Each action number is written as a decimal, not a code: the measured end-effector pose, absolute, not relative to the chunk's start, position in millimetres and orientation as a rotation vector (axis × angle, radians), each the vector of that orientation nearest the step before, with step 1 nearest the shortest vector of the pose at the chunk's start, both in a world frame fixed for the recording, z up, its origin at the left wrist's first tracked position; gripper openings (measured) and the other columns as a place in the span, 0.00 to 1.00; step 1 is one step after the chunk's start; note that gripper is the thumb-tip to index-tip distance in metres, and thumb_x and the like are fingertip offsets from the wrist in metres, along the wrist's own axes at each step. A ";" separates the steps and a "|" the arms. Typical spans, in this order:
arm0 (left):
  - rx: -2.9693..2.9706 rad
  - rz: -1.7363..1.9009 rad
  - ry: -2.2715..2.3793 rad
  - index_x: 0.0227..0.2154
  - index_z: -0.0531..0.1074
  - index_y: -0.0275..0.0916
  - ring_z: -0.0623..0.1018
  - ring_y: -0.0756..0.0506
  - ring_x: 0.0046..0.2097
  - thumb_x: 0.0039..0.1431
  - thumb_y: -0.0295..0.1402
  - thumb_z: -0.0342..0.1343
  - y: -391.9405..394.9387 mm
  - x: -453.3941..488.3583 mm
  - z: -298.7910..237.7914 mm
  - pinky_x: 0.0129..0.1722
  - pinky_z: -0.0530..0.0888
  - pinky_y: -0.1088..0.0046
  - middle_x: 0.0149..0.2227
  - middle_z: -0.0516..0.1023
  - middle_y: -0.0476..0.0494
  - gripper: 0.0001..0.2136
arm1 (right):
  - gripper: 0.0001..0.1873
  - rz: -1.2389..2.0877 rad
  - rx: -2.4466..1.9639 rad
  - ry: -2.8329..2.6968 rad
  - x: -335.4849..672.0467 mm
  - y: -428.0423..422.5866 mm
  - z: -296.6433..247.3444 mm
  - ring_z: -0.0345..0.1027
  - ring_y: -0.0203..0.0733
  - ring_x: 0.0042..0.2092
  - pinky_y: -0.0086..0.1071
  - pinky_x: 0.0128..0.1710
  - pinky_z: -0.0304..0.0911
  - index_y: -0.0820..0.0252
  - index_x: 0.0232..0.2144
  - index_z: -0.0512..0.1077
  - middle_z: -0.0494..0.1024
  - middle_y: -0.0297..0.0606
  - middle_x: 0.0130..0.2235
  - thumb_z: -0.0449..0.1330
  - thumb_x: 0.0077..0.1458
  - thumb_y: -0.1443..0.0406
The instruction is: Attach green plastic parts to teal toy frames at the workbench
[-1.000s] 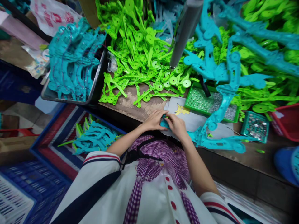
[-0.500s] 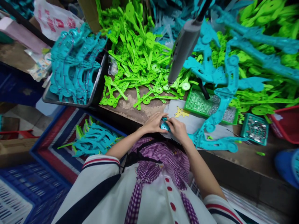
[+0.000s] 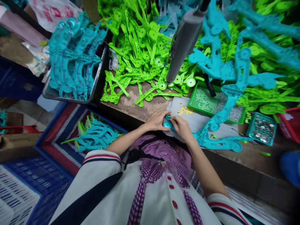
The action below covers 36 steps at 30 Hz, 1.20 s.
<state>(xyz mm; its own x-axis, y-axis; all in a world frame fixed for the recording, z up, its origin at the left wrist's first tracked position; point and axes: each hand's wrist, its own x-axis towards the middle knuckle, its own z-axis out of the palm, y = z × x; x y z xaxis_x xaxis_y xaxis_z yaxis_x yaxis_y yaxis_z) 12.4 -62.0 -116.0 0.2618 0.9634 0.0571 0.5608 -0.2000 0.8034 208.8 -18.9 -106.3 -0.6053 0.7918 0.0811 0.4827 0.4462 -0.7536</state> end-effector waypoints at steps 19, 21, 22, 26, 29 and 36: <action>2.083 0.660 1.376 0.66 0.58 0.40 0.64 0.33 0.66 0.47 0.49 0.70 -63.1 13.5 -116.2 0.70 0.52 0.49 0.62 0.69 0.34 0.46 | 0.22 0.738 -1.237 -1.934 274.8 -54.0 -59.3 0.73 0.46 0.49 0.42 0.47 0.70 0.57 0.53 0.74 0.78 0.46 0.48 0.54 0.66 0.52; 2.083 0.609 1.394 0.65 0.60 0.40 0.66 0.32 0.65 0.45 0.49 0.70 -64.0 14.0 -112.5 0.69 0.51 0.48 0.60 0.70 0.33 0.45 | 0.21 0.511 -1.365 -2.021 299.4 -67.1 -58.0 0.72 0.49 0.50 0.46 0.51 0.68 0.58 0.50 0.76 0.79 0.47 0.47 0.53 0.67 0.52; 2.066 0.587 1.408 0.64 0.61 0.39 0.67 0.32 0.63 0.44 0.48 0.71 -64.6 14.6 -109.8 0.69 0.52 0.48 0.59 0.71 0.33 0.45 | 0.22 0.419 -1.421 -2.096 308.3 -71.5 -58.9 0.71 0.51 0.52 0.49 0.53 0.66 0.58 0.50 0.76 0.78 0.49 0.49 0.53 0.67 0.51; 1.953 0.547 1.460 0.64 0.60 0.39 0.69 0.32 0.60 0.40 0.45 0.72 -70.9 17.7 -90.9 0.65 0.57 0.48 0.55 0.73 0.35 0.47 | 0.23 0.223 -1.607 -2.299 322.6 -72.3 -66.3 0.60 0.61 0.65 0.60 0.59 0.56 0.55 0.54 0.74 0.69 0.51 0.62 0.51 0.67 0.50; 1.891 0.545 1.493 0.64 0.59 0.38 0.69 0.32 0.59 0.41 0.43 0.72 -82.5 17.8 -73.2 0.64 0.57 0.49 0.55 0.72 0.35 0.47 | 0.24 0.347 -1.653 -2.240 325.1 -59.8 -73.3 0.59 0.59 0.66 0.60 0.60 0.57 0.53 0.57 0.73 0.65 0.48 0.66 0.49 0.68 0.51; 1.773 0.531 1.660 0.54 0.69 0.42 0.72 0.34 0.57 0.42 0.42 0.72 -108.6 12.2 -47.2 0.64 0.58 0.50 0.52 0.76 0.41 0.34 | 0.31 0.620 -1.600 -2.227 340.9 -14.9 -66.7 0.56 0.57 0.69 0.56 0.64 0.57 0.57 0.63 0.68 0.62 0.48 0.68 0.50 0.66 0.48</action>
